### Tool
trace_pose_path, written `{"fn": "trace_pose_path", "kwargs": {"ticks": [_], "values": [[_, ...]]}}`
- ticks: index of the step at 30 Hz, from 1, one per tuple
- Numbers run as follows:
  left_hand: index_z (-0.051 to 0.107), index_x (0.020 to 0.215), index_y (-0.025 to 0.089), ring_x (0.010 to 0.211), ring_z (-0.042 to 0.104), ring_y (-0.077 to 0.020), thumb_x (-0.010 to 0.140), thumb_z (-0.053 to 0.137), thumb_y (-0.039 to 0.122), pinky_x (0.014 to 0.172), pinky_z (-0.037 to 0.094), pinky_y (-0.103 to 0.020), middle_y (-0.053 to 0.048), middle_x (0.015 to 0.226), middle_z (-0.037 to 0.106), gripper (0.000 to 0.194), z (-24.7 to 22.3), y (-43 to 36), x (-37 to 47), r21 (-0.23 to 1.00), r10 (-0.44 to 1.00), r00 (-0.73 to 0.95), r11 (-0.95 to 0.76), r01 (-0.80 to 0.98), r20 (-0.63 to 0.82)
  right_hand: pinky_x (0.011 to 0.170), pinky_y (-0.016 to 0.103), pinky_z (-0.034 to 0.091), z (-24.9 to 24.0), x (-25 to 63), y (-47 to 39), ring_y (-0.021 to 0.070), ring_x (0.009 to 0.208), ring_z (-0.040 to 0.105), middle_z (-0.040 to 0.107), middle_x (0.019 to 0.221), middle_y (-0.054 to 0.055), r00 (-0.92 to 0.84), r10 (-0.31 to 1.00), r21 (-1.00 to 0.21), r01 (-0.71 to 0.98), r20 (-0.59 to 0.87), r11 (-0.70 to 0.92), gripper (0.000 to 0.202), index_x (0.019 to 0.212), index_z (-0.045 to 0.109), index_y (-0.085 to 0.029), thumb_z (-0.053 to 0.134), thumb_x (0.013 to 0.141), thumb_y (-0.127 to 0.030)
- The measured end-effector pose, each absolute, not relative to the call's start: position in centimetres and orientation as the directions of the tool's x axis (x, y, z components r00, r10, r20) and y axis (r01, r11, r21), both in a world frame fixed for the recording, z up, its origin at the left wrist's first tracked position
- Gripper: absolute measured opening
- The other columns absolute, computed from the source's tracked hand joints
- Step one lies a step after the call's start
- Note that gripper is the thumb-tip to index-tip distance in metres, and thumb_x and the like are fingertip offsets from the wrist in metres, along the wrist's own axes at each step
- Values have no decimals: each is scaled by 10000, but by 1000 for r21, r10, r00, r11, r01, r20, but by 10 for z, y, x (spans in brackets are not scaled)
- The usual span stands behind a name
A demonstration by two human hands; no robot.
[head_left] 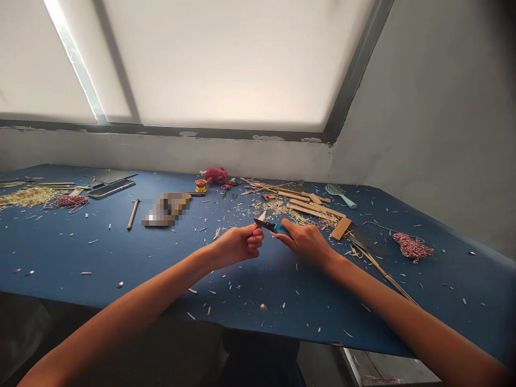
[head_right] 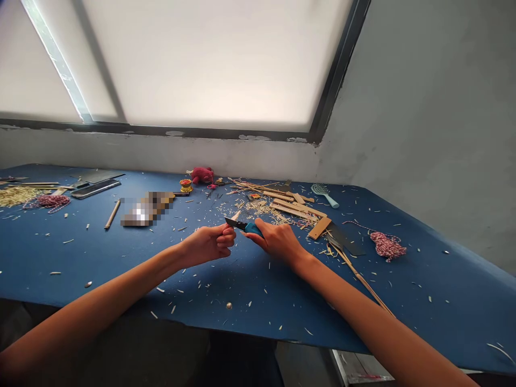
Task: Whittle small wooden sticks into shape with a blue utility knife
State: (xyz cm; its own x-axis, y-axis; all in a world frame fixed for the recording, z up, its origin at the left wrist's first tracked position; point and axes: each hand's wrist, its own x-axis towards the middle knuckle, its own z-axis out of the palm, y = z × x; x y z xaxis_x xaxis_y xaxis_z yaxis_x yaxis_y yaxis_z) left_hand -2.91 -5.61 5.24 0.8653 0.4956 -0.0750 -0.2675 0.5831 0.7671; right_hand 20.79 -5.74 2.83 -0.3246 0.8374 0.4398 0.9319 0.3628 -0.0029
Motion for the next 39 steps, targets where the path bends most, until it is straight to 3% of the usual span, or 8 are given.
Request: {"fn": "trace_pose_path", "kwargs": {"ticks": [2, 4, 6, 8, 11, 17, 23, 39], "values": [[457, 726, 146, 562, 280, -80, 895, 447, 275, 585, 284, -219, 31, 633, 329, 213, 59, -67, -37, 813, 406, 912, 547, -198, -51, 490, 263, 272, 35, 235, -48, 194, 548, 570, 611, 605, 60, -71, 916, -144, 980, 395, 138, 643, 838, 577, -198, 157, 848, -684], [463, 727, 144, 575, 305, -85, 899, 443, 275, 591, 287, -229, 18, 637, 364, 217, 65, -75, -47, 867, 351, 935, 478, -139, -44, 478, 279, 269, 46, 268, -44, 204, 480, 516, 548, 514, 64, 89, 912, -184, 983, 400, -15, 687, 768, 577, -188, 127, 833, -703], [462, 711, 143, 571, 294, -77, 896, 455, 311, 581, 281, -220, 23, 642, 353, 250, 66, -75, -55, 878, 548, 836, 389, -279, 22, 476, 285, 267, 57, 291, -46, 197, 463, 475, 509, 493, 48, 244, 836, -259, 957, 491, -127, 653, 770, 560, -196, 142, 839, -692], [476, 729, 141, 571, 292, -70, 879, 490, 325, 572, 277, -211, 28, 650, 345, 237, 62, -68, -57, 864, 670, 742, 362, -350, 20, 501, 284, 278, 66, 293, -50, 187, 499, 474, 503, 525, 42, 255, 755, -314, 947, 604, -68, 578, 778, 535, -207, 148, 882, -623], [516, 801, 136, 585, 330, -58, 845, 545, 357, 552, 264, -197, 10, 716, 424, 227, 51, -53, -53, 878, 734, 679, 330, -345, -9, 503, 270, 265, 71, 262, -56, 165, 493, 462, 488, 533, 19, 140, 729, -296, 951, 670, 90, 471, 791, 507, -213, 207, 912, -554], [550, 896, 147, 612, 368, -60, 856, 489, 456, 559, 270, -190, -4, 765, 471, 318, 52, -37, -32, 978, 743, 670, 154, -143, -19, 475, 241, 231, 65, 200, -65, 142, 464, 483, 521, 541, 7, -260, 748, -2, 944, 610, 330, 427, 871, 502, -179, 282, 909, -543], [509, 797, 165, 580, 328, -69, 866, 470, 453, 538, 256, -193, 21, 684, 417, 299, 66, -24, -13, 977, 714, 691, 47, -206, 111, 465, 235, 212, 62, 190, -60, 141, 462, 502, 540, 538, 3, -311, 765, 35, 935, 564, 354, 442, 871, 491, -172, 261, 914, -546], [518, 756, 124, 474, 235, -51, 877, 453, 161, 511, 286, -176, 59, 567, 272, 142, 59, -24, -17, 787, 546, 838, 522, -330, -11, 500, 258, 220, 52, 196, -51, 163, 595, 584, 652, 696, 67, -467, 685, 183, 875, 559, 447, 491, 861, 530, -176, 241, 908, -570]]}}
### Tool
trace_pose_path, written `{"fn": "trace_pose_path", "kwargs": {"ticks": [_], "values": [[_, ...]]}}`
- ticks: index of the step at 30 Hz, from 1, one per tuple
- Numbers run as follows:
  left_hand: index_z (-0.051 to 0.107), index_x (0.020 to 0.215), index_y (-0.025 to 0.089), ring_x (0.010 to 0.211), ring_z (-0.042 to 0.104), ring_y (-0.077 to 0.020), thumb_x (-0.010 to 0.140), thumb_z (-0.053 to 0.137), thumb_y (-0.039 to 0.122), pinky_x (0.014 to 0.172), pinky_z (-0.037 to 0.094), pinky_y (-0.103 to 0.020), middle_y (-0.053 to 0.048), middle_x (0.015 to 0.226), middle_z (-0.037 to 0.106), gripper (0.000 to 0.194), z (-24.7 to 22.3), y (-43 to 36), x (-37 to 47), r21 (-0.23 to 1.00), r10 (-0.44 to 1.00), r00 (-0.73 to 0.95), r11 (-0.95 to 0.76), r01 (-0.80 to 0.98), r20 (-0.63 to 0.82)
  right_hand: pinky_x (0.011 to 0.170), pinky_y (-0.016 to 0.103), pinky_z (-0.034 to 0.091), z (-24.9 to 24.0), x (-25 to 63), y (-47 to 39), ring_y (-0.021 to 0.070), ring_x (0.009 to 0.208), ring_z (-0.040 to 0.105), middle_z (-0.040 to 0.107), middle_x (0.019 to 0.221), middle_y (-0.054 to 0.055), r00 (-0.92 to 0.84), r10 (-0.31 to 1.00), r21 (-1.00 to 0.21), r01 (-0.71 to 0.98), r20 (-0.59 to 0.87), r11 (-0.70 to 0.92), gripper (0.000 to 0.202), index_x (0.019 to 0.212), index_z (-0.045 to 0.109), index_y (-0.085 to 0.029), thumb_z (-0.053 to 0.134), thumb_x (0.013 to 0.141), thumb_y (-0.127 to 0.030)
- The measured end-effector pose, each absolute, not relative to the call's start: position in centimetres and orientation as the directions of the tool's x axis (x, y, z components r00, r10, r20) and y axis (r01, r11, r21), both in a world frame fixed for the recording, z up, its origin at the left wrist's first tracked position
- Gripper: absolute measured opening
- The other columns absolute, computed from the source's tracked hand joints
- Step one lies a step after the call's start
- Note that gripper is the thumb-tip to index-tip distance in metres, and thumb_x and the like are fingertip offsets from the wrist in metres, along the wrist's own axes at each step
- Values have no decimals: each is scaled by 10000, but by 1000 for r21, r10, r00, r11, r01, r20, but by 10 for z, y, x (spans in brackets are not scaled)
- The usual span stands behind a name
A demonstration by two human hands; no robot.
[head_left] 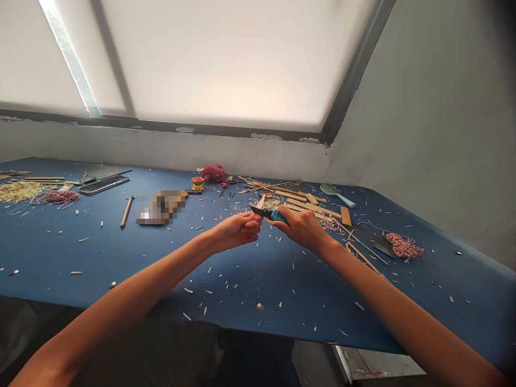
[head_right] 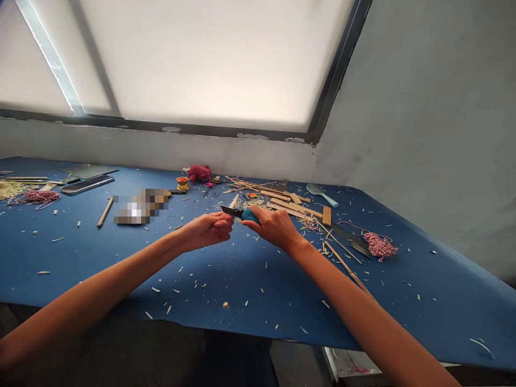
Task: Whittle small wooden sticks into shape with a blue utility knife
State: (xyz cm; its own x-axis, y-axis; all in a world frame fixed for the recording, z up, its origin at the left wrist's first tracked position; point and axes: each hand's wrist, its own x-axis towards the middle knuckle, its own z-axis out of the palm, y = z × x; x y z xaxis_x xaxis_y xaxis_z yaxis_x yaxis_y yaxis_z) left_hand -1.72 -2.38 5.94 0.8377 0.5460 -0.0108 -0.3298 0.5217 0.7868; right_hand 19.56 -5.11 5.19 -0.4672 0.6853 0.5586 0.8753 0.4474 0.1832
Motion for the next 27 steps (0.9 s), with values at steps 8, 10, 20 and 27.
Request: {"fn": "trace_pose_path", "kwargs": {"ticks": [8, 10, 20, 27], "values": [[498, 695, 131, 486, 252, -57, 874, 480, 181, 503, 263, -190, 47, 545, 306, 186, 71, -50, -29, 862, 464, 886, 458, -217, -23, 498, 279, 239, 69, 260, -39, 156, 459, 447, 518, 505, 37, 92, 815, -186, 982, 572, 19, 577, 698, 517, -218, 249, 813, -715], [496, 711, 132, 494, 252, -59, 891, 472, 264, 511, 261, -198, 43, 541, 320, 224, 67, -56, -42, 894, 487, 872, 410, -180, -48, 482, 299, 219, 81, 298, -46, 163, 405, 363, 402, 421, 18, 238, 766, -250, 963, 597, -104, 558, 641, 456, -237, 189, 840, -684], [508, 776, 135, 640, 410, -62, 819, 570, 369, 558, 302, -196, -18, 834, 469, 246, 57, -38, -30, 914, 670, 737, 347, -211, -84, 505, 273, 240, 79, 245, -47, 153, 468, 441, 491, 540, 9, 9, 730, -198, 965, 684, 173, 382, 835, 474, -220, 260, 911, -528], [528, 797, 136, 599, 346, -59, 853, 525, 380, 530, 264, -192, -13, 792, 455, 251, 59, -31, -8, 928, 613, 788, 262, -265, 52, 502, 246, 259, 53, 206, -64, 159, 513, 524, 550, 557, 13, -301, 765, -39, 920, 570, 391, 403, 876, 507, -192, 278, 912, -521]]}}
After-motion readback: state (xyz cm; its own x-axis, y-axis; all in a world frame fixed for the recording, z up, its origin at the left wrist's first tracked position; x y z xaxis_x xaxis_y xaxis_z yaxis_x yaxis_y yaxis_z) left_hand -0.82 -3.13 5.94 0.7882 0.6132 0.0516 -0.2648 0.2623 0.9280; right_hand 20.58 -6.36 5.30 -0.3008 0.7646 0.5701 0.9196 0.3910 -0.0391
